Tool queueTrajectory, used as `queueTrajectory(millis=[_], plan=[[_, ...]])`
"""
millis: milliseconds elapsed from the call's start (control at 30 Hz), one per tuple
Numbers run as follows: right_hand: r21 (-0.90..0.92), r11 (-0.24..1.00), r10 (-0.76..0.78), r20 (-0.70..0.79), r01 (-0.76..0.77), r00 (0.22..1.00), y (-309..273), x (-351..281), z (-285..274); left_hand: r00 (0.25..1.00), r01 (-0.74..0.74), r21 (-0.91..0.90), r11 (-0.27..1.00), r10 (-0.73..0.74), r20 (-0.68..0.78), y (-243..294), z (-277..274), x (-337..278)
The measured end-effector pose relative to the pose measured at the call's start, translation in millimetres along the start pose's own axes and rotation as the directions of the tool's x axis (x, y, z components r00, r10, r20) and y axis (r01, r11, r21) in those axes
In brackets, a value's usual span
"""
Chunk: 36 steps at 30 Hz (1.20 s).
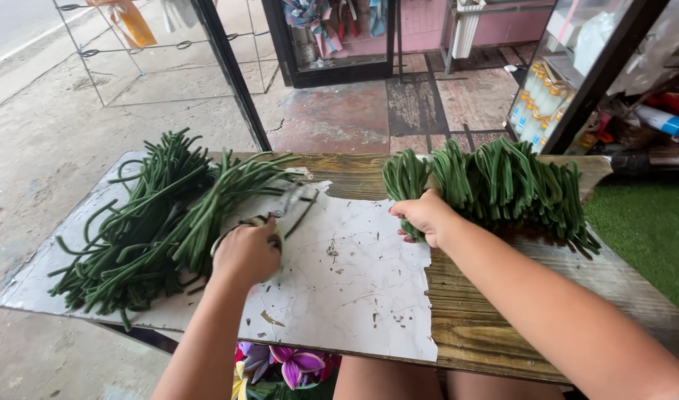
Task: The person gathers bundles of long green flower stems by hand and cuts the ends even using shears.
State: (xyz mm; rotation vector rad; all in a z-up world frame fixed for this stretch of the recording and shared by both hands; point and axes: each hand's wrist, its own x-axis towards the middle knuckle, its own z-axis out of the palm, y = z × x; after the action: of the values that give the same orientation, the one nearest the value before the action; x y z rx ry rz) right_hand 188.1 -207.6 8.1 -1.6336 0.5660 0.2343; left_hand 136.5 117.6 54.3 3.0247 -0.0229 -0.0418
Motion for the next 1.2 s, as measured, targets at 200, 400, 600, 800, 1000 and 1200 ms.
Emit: queueTrajectory(millis=[200,400,600,800,1000,1200], plan=[[0.065,0.997,-0.051,-0.027,0.052,0.998,-2,-19,1,0.996,0.074,0.115,0.991,-0.078,0.031,17,7,11],[0.001,0.994,-0.111,0.008,0.111,0.994,-34,-77,-31,0.984,0.102,0.188,0.977,-0.127,0.128,56,-3,25],[-0.001,0.92,-0.391,0.11,0.393,0.914,-58,-118,-99,0.993,-0.011,0.309,0.951,-0.027,0.117,82,-37,26],[-0.266,0.938,-0.33,-0.496,0.221,0.803,-71,-75,-190,0.952,-0.111,-0.428,0.897,0.219,0.213,188,-16,30],[-0.235,0.963,-0.216,-0.367,0.135,0.905,-56,-64,-175,0.973,-0.123,-0.44,0.889,0.196,0.124,241,47,112],[-0.376,0.919,-0.205,-0.203,0.117,0.957,-50,-31,-149,0.9,-0.319,-0.425,0.847,0.412,0.144,309,80,114]])
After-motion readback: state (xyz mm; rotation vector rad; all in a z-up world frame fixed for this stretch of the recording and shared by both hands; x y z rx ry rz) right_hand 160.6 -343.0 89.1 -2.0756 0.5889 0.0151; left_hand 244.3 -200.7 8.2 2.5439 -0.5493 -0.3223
